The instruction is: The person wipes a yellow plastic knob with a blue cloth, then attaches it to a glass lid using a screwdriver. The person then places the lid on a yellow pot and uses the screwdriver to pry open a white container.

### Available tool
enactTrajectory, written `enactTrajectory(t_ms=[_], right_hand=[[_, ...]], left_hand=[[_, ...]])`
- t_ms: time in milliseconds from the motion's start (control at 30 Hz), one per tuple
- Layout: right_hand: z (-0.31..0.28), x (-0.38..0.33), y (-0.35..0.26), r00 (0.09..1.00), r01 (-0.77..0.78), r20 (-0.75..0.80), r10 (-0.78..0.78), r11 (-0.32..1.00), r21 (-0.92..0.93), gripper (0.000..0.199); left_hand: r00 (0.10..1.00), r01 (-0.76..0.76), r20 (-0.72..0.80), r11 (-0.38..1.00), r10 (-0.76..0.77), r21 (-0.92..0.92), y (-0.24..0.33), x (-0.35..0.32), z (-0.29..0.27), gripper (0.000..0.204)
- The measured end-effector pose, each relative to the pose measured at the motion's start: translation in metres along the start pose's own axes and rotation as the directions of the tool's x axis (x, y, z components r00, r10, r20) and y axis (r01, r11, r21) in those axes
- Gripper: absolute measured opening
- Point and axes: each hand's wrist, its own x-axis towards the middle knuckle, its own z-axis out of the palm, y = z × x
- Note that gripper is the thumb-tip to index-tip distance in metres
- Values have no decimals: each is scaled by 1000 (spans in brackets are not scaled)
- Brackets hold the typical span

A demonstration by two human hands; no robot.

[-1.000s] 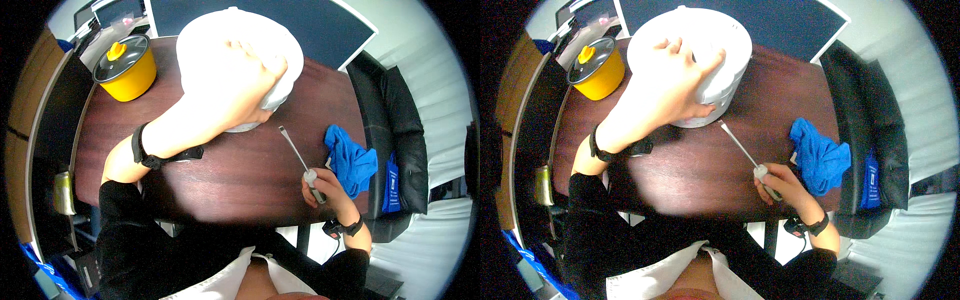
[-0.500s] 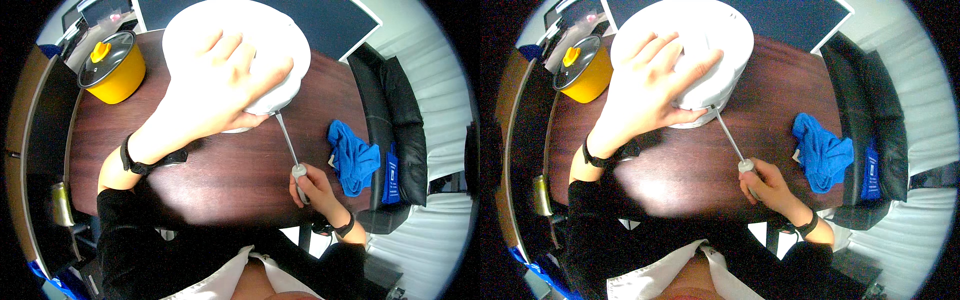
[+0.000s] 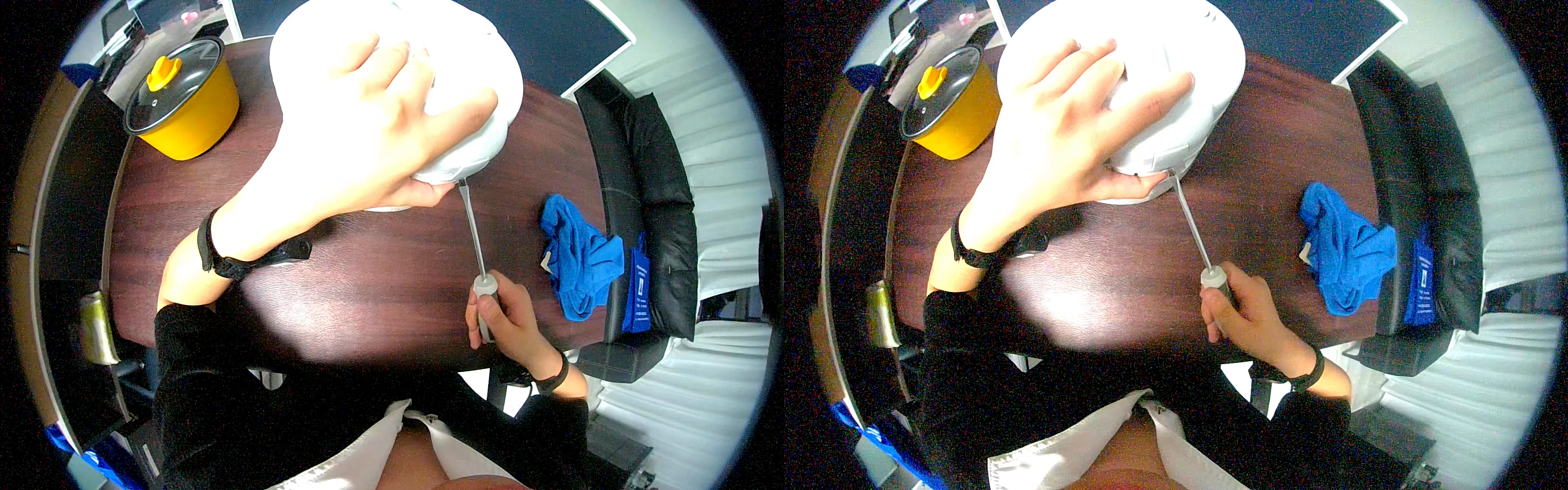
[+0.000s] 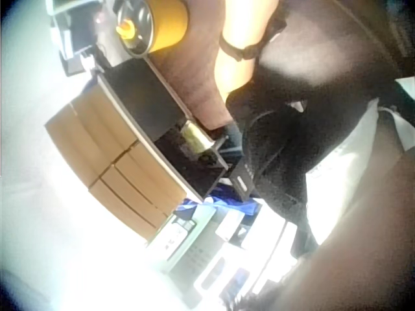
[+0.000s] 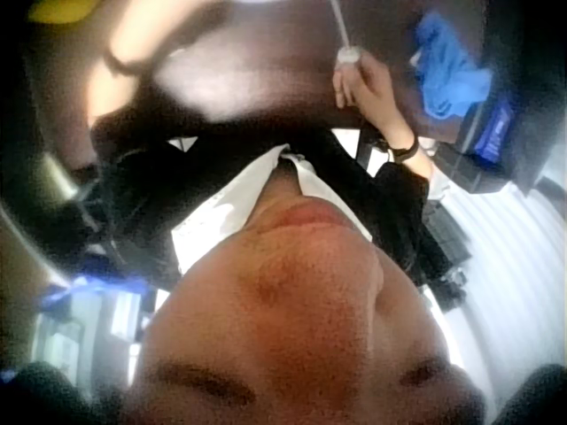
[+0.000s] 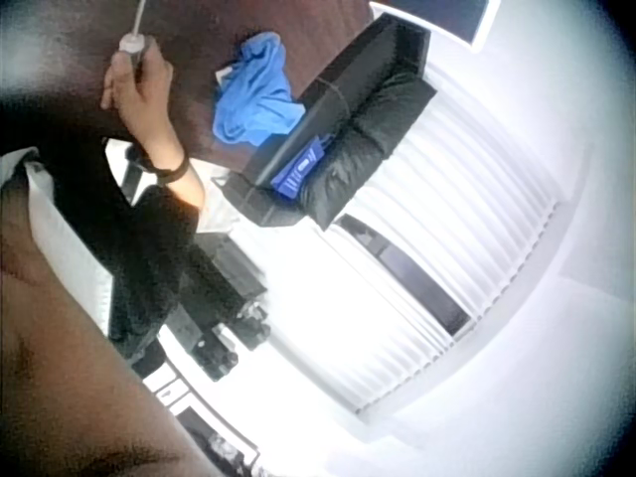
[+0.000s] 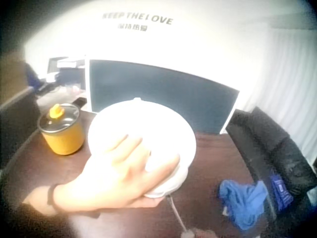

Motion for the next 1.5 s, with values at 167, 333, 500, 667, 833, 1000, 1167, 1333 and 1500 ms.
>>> enactTrajectory(t_ms=[167,333,500,667,833,1000,1167,1333,1500], right_hand=[[5,-4,-2,999,-20,-42,16,995,-94,19],[7,-8,-12,999,-46,15,46,998,-40,19],[7,-21,-18,994,-108,33,108,994,6,20],[3,-32,-7,997,-59,41,61,997,-50,20],[4,-34,-13,996,-83,33,83,997,1,22],[5,-33,2,998,-66,40,55,929,364,40],[8,-31,4,990,-102,134,33,828,552,36],[18,-31,13,979,-144,201,16,755,639,38],[21,-33,10,992,-111,118,54,828,549,37]], left_hand=[[999,8,-40,1000,-7,3,4,2,4,71],[999,23,-30,999,-22,31,10,2,-2,74],[999,32,-9,999,-32,7,22,6,-6,75],[1000,20,-6,1000,-20,-5,31,6,-12,75],[1000,20,11,999,-21,25,33,4,-15,77],[999,-22,45,999,24,-34,28,6,-18,81],[991,-41,122,983,63,-180,11,11,-28,84],[988,-113,94,988,123,-108,7,12,-29,84],[991,-120,43,984,127,-132,8,11,-21,76]])
